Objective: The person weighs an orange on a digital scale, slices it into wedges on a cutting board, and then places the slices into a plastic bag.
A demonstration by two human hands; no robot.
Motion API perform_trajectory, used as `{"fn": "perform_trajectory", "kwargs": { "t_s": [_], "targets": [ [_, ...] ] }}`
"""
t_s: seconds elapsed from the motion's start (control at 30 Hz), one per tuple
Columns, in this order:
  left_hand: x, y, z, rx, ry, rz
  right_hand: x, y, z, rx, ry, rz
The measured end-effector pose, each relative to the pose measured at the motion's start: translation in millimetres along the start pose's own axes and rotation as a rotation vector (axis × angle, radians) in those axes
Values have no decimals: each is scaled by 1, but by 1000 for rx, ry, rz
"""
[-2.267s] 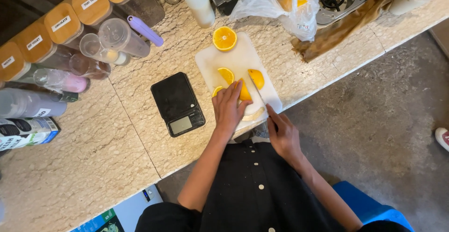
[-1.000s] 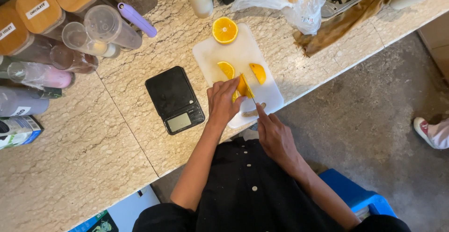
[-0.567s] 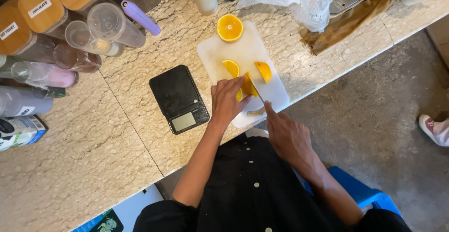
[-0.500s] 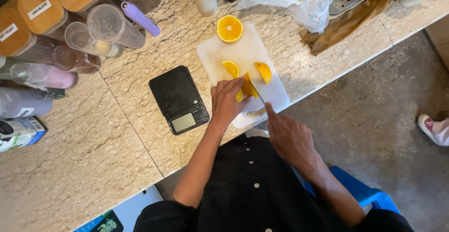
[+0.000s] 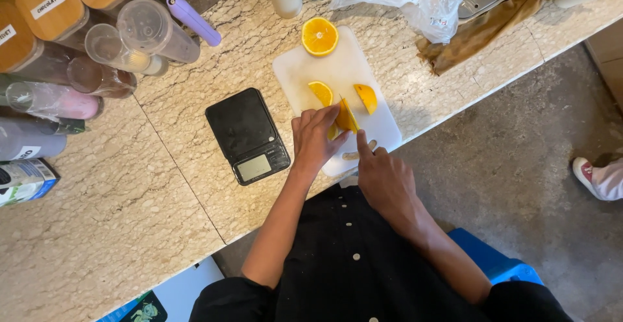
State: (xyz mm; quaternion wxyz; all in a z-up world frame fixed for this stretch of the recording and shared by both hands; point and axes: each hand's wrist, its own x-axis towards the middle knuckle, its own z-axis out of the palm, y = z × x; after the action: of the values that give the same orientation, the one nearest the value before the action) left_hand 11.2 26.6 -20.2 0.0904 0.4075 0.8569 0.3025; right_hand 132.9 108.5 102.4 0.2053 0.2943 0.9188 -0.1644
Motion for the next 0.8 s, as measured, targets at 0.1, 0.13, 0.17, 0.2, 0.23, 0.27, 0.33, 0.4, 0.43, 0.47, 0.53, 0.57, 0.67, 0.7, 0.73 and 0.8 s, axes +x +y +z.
{"fn": "perform_trajectory", "kwargs": {
  "t_s": [0.1, 0.13, 0.17, 0.2, 0.23, 0.27, 0.33, 0.4, 0.43, 0.47, 0.53, 0.57, 0.67, 0.7, 0.73, 0.8],
  "targets": [
    [-1, 2, -2, 13, 0, -23, -16, -5, -12, 31, -19, -7],
    [-1, 4, -3, 16, -10, -30, -25, -8, -22, 32, -44, 4],
    [-2, 6, -4, 16, -24, -37, -35, -10, -31, 32, -72, 19],
    [-2, 5, -4, 16, -25, -40, -33, -10, -28, 32, -75, 18],
    [-1, 4, -3, 23, -32, -33, -31, -9, -25, 50, -62, 16],
    [0, 3, -2, 30, -40, -26, -30, -8, -22, 69, -48, 14],
    [1, 5, -7, 24, -54, -31, -11, -3, -8, 35, -15, -17],
    [3, 8, -10, 11, -71, -26, 3, 1, -1, 1, 22, -37],
    [3, 9, -13, 2, -84, -42, 7, 1, -1, 32, 23, -51],
    [3, 10, -15, -7, -97, -59, 11, 0, -1, 64, 23, -66],
    [5, 11, -19, -18, -90, -57, 5, 4, -1, 114, 37, -48],
    [4, 12, -20, -31, -88, -60, 1, 7, 0, 163, 45, -28],
    [2, 7, -10, -23, -63, -50, -13, 14, 4, 117, 57, -70],
    [2, 8, -11, -26, -67, -51, -8, 15, 6, 116, 54, -67],
    [1, 10, -12, -33, -64, -44, -4, 15, 7, 117, 71, -74],
    [3, 10, -16, -32, -48, -41, 11, 16, 11, 117, 93, -95]
  ]
}}
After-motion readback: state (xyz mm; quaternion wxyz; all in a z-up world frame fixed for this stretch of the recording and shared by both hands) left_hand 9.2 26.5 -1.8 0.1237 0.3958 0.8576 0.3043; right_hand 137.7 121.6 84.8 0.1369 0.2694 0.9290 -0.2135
